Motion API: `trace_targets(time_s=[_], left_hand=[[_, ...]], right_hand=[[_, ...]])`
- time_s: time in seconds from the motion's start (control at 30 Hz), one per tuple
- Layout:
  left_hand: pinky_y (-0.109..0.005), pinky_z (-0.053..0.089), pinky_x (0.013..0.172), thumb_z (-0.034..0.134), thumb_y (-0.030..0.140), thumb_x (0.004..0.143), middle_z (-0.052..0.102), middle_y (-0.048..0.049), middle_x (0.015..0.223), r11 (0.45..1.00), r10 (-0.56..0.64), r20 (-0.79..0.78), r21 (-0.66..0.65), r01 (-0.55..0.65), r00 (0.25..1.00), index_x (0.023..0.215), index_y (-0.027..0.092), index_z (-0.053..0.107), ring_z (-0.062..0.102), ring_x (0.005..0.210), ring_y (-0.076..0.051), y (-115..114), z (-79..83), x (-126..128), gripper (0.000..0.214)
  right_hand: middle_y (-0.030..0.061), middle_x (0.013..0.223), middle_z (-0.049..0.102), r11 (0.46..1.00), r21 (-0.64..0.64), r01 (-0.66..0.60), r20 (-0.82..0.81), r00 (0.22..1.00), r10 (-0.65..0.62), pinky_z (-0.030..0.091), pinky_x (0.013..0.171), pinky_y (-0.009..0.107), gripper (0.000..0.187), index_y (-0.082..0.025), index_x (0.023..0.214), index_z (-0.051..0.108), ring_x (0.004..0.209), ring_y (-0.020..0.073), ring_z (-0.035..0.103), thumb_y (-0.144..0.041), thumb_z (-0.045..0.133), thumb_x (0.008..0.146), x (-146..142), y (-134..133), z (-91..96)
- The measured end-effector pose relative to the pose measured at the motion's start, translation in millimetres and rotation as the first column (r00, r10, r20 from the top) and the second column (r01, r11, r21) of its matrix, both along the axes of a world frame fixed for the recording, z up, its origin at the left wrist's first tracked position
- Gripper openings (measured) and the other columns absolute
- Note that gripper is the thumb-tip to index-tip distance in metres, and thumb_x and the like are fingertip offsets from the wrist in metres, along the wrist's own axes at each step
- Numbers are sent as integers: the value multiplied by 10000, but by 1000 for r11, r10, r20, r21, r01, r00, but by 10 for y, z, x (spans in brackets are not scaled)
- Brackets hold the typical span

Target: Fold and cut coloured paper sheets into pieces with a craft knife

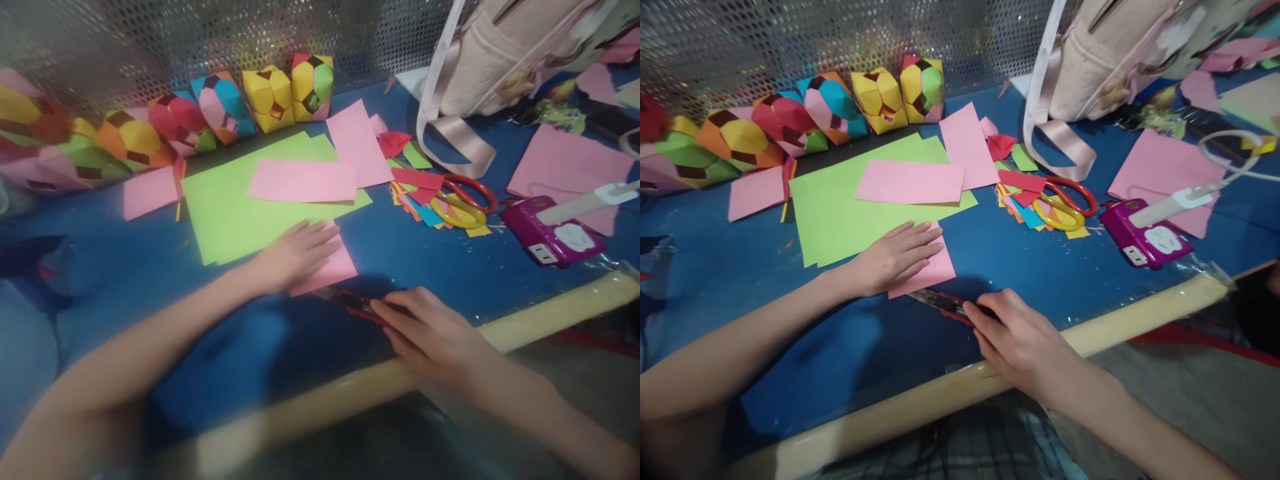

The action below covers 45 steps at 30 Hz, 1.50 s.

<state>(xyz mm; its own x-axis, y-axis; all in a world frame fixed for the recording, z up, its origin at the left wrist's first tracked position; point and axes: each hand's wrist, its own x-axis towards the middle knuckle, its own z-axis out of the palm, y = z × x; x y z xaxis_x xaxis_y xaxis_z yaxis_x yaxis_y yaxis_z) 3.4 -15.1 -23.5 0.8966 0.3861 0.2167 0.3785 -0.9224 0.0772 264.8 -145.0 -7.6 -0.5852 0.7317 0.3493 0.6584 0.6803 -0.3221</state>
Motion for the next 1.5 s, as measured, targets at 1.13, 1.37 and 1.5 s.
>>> trace_targets(time_s=[1.13, 1.37, 1.5], left_hand=[[-526, 385, 1094, 388, 228, 999, 499, -192, 1418, 1000, 8, 24, -24, -7, 1000, 1314, 86, 534, 429, 1360, -307, -21, 12, 27, 375], [-518, 374, 1105, 378, 246, 1004, 483, -173, 1437, 1000, 18, -12, -23, -18, 1000, 1334, 114, 519, 406, 1378, -290, -15, 8, 24, 383], [-516, 359, 1118, 394, 243, 999, 480, -170, 1440, 999, 24, -14, -35, -24, 1000, 1343, 125, 513, 391, 1389, -279, -16, 9, 17, 382]], right_hand=[[147, 992, 627, 997, 20, -74, 6, 997, 74, 555, 695, 385, 302, -76, 1180, 604, 849, 238, 561, -104, 497, 898, -130, 28, 13], [130, 1000, 619, 997, 26, -75, -17, 997, 75, 561, 706, 399, 338, -123, 1224, 582, 852, 231, 573, -103, 477, 903, -141, 28, -7], [134, 1002, 631, 997, 4, -83, -28, 996, 83, 565, 700, 397, 341, -119, 1220, 591, 866, 237, 589, -109, 485, 895, -138, 42, -8]])
